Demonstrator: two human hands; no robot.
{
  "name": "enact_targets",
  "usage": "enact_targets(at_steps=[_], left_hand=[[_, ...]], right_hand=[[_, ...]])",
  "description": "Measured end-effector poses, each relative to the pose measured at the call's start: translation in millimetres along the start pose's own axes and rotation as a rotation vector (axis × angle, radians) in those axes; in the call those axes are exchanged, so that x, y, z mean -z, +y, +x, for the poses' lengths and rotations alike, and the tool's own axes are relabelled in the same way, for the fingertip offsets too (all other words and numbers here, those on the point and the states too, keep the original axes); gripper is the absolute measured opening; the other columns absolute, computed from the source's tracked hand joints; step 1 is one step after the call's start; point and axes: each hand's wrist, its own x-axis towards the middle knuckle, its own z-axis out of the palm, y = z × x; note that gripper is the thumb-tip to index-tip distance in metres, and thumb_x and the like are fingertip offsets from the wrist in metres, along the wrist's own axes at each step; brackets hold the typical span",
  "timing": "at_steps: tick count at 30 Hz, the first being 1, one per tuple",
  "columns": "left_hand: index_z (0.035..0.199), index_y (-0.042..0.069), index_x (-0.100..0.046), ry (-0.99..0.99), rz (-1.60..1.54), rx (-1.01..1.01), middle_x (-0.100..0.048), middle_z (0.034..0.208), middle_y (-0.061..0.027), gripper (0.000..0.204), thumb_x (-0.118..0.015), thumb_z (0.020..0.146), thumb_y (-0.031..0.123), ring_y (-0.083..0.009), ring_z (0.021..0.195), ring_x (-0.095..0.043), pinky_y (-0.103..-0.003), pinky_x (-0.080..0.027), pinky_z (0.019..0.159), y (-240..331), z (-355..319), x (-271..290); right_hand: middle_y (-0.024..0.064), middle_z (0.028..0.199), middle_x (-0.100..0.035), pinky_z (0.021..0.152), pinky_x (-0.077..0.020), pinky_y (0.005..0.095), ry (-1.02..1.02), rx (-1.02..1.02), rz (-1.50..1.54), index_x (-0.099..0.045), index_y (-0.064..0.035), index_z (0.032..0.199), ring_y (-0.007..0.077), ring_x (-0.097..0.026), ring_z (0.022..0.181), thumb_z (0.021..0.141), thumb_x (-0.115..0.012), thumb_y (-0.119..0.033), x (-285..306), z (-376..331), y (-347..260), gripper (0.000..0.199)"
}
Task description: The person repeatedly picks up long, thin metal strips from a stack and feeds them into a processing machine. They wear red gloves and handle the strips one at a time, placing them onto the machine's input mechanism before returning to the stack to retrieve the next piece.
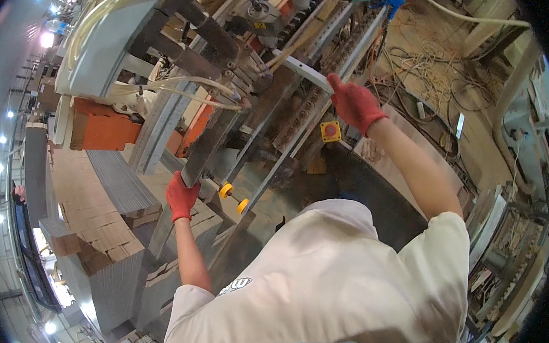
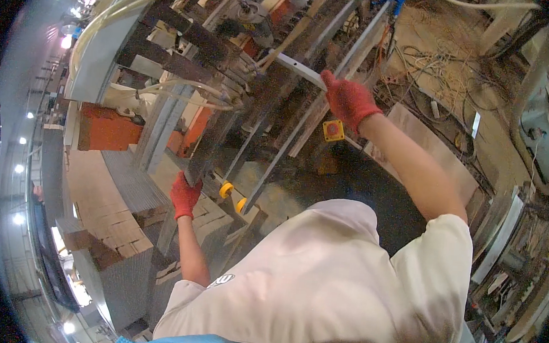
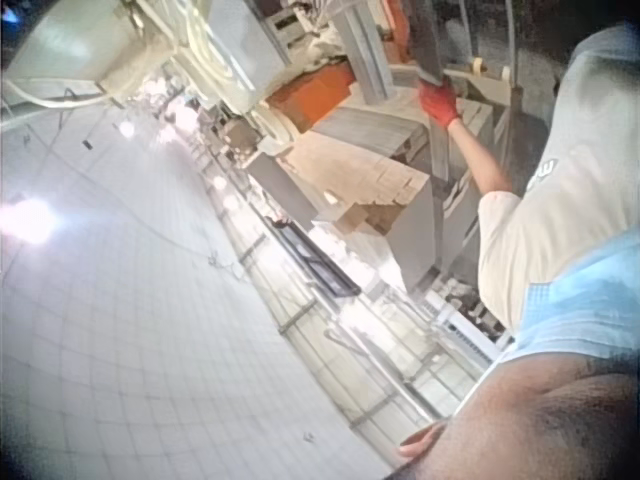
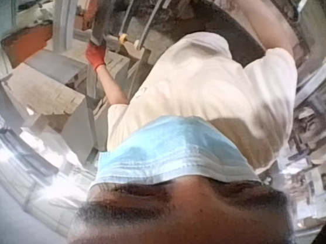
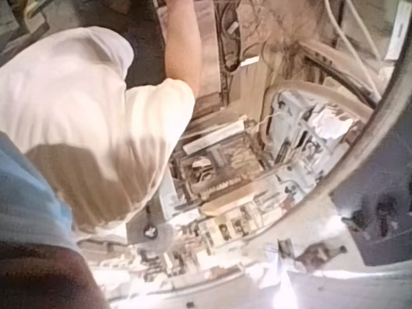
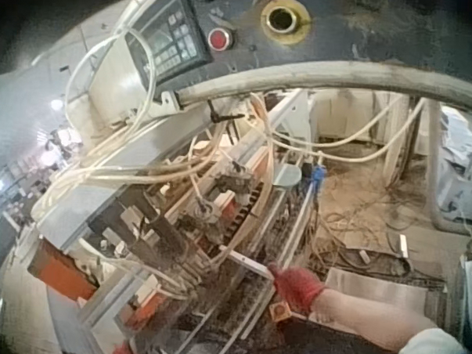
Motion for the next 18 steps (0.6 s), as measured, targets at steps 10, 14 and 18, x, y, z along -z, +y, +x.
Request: enact_targets(at_steps=[10,14,18], left_hand=[[0.105,0.008,-0.061,-0.045,-0.016,0.053,-0.073,0.097,-0.0182,0.046,-0.085,0.071,0.028,-0.0418,0.095,-0.069,-0.051,-0.055,0.078,4,8,2],[0.105,0.008,-0.061,-0.067,0.018,0.085,-0.073,0.096,-0.0177,0.046,-0.085,0.071,0.029,-0.0412,0.095,-0.069,-0.051,-0.055,0.078,4,7,3],[0.105,0.008,-0.061,-0.048,0.007,0.075,-0.073,0.096,-0.0182,0.046,-0.085,0.071,0.030,-0.0412,0.095,-0.069,-0.051,-0.055,0.077,4,6,2]], right_hand=[[0.0251,0.088,-0.071,0.067,-0.0528,0.0575,0.021,0.033,-0.071,-0.046,-0.0062,0.137,0.0465,-0.070,0.081,0.104,-0.047,-0.021,-2,-4,-1,0.036],[0.0261,0.090,-0.071,0.068,-0.0527,0.0569,-0.007,0.018,-0.046,-0.046,-0.0064,0.142,0.0469,-0.069,0.081,0.104,-0.048,-0.021,-1,-1,-2,0.041],[0.0267,0.093,-0.071,0.070,-0.0529,0.0567,-0.025,0.010,-0.026,-0.044,-0.0071,0.146,0.0476,-0.069,0.083,0.103,-0.049,-0.023,1,-3,0,0.046]])
